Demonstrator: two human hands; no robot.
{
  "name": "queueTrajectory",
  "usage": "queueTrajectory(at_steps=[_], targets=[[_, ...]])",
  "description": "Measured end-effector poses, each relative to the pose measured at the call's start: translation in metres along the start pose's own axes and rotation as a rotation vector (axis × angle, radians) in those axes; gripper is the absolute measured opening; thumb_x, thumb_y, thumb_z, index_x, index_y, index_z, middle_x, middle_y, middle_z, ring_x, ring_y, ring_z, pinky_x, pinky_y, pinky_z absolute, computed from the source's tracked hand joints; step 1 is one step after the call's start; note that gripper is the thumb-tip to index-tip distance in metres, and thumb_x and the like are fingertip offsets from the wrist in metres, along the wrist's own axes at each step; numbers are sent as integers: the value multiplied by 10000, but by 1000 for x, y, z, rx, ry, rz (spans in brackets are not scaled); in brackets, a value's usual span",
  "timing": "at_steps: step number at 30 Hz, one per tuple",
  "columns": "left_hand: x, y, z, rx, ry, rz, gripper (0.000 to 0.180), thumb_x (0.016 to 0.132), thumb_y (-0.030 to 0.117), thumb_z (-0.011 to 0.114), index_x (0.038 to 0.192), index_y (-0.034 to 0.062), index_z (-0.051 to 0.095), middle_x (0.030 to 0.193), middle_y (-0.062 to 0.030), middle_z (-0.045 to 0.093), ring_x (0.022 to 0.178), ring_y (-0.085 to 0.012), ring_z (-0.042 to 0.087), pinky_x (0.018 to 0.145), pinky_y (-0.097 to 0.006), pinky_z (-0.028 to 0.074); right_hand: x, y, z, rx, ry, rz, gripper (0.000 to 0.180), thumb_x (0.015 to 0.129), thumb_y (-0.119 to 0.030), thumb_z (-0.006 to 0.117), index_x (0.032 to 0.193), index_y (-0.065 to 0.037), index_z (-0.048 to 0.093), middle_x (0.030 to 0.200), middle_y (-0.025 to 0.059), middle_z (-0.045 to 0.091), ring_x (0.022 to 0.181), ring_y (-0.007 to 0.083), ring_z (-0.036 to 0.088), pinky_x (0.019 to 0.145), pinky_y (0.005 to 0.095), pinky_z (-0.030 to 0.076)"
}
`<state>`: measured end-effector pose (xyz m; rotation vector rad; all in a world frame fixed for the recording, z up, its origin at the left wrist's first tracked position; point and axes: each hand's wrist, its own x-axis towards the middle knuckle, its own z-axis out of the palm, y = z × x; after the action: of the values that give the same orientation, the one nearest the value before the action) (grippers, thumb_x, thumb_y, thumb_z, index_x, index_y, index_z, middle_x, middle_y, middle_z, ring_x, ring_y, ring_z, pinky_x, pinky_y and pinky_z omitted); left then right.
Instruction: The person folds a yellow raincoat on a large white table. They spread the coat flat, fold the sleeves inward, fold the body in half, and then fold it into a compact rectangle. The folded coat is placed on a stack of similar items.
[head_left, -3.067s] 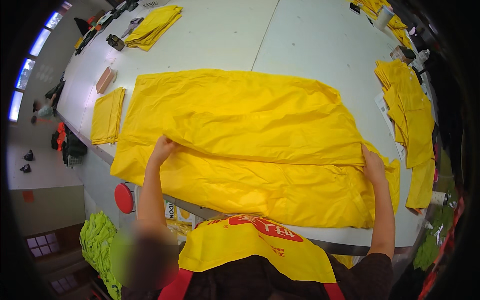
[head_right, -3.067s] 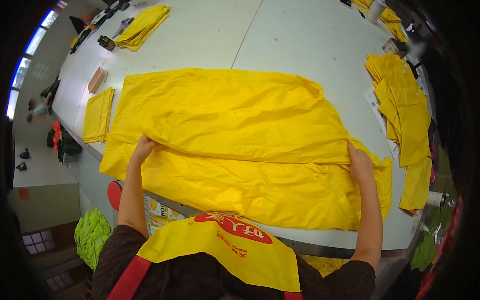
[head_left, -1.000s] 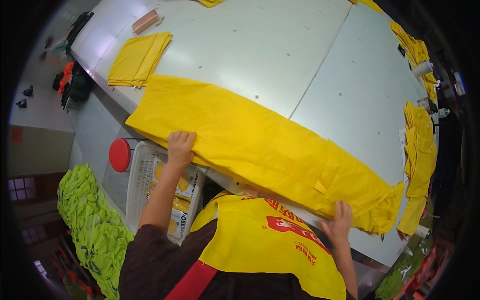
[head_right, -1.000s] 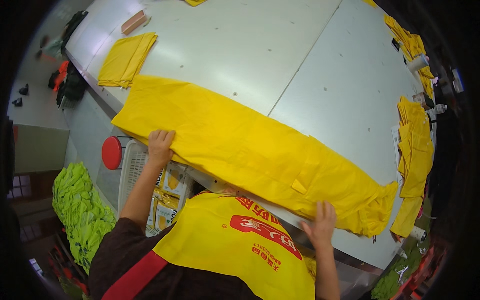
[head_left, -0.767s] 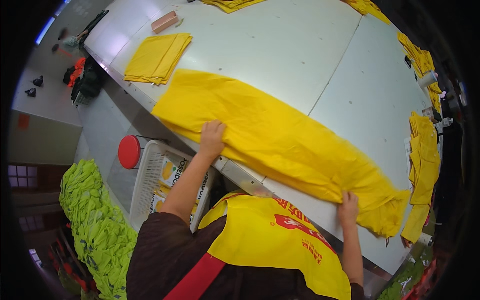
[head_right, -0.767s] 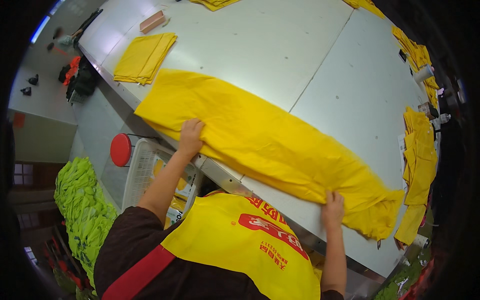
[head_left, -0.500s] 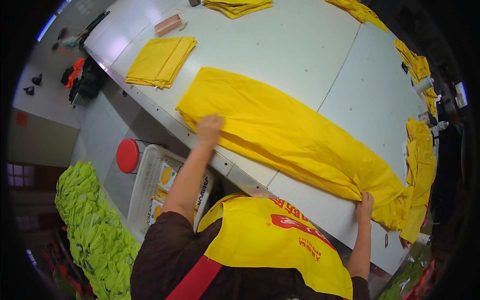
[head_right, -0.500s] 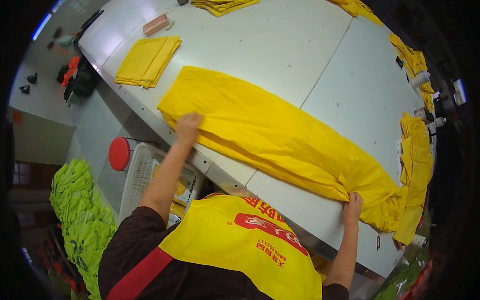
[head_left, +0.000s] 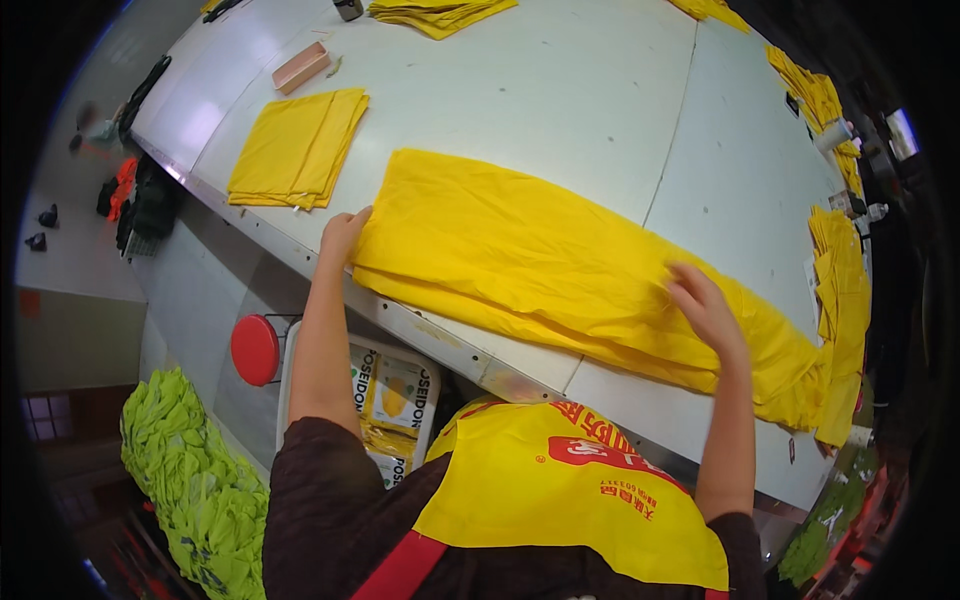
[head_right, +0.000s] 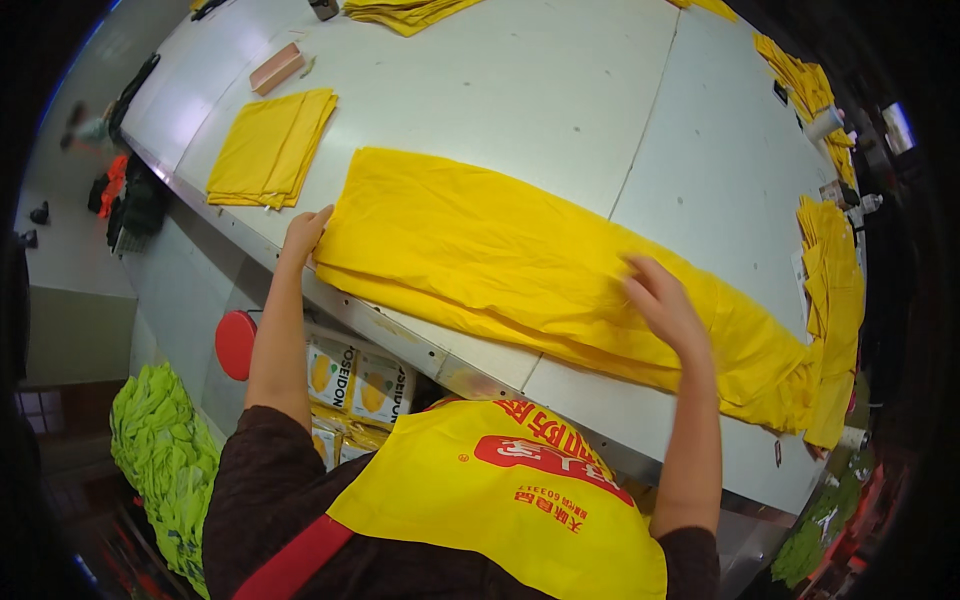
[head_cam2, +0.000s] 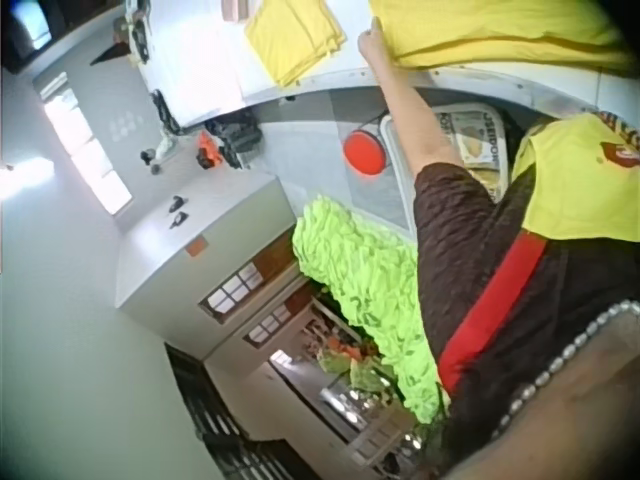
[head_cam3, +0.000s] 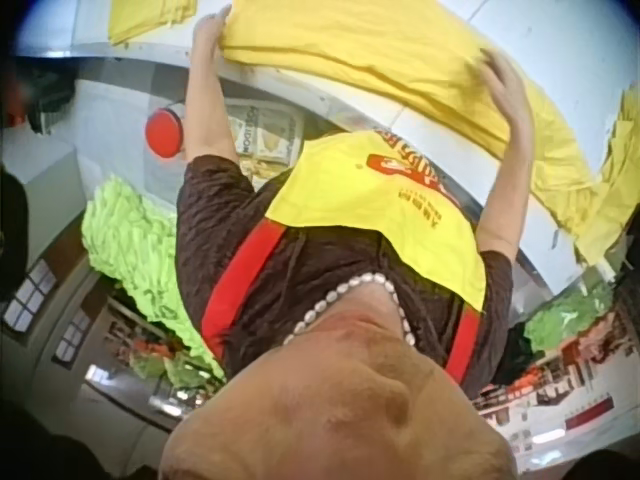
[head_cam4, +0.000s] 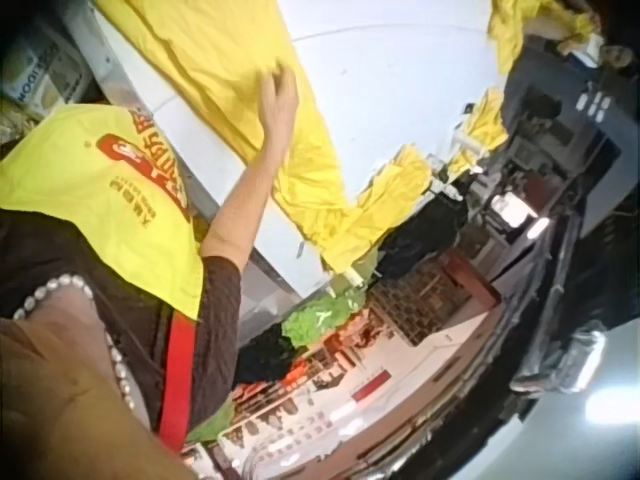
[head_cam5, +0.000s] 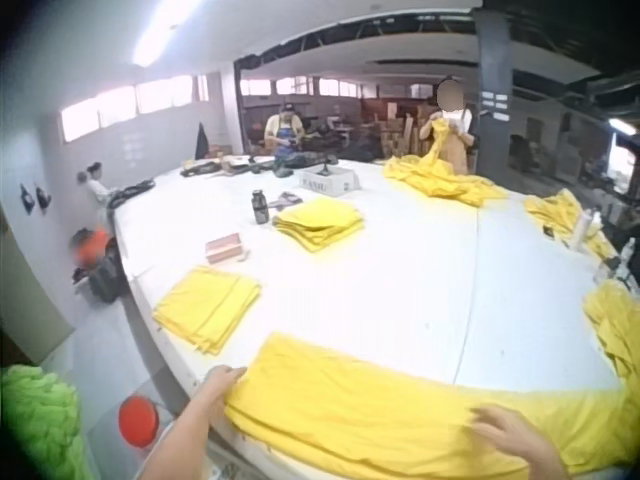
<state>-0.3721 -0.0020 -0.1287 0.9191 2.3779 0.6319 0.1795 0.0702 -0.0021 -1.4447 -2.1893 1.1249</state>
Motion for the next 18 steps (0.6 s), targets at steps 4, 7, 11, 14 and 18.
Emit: queueTrajectory(at_steps=[4,7,11,14,18], targets=[[-12,66,-3,-169,-227,-25,448,786,344,629,966,-63,584,694,-107,595,556,-179,556,495,-305,430,110,-72,84,886,-355,374,551,887,-198,527,1378,-77,308,1192,84,512,1010,185,546,811,312,462],[0,75,4,-148,-362,-59,457,766,245,643,1106,-34,521,858,-117,624,668,-177,587,554,-294,470,180,-76,143,892,-266,451,583,878,-208,532,1389,-108,270,1186,61,474,960,180,539,741,331,451],[24,42,3,-273,-572,-32,468,787,141,610,1211,9,464,1062,-122,598,862,-186,601,701,-297,503,224,-88,190,954,-324,601,473,863,-226,542,1292,-182,348,1107,30,454,904,178,516,687,358,419],[24,37,1,-441,-671,-73,477,797,65,581,1252,25,441,1127,-111,583,963,-197,593,808,-308,497,214,-94,221,904,-445,599,382,868,-247,533,1215,-214,376,1070,20,456,873,174,507,675,391,411],[12,58,-9,-537,-716,-30,486,800,23,553,1270,26,429,1137,-103,578,978,-185,587,835,-301,486,139,-93,264,355,-716,210,486,806,-204,577,1226,-51,386,1164,118,451,984,271,498,744,448,437]])
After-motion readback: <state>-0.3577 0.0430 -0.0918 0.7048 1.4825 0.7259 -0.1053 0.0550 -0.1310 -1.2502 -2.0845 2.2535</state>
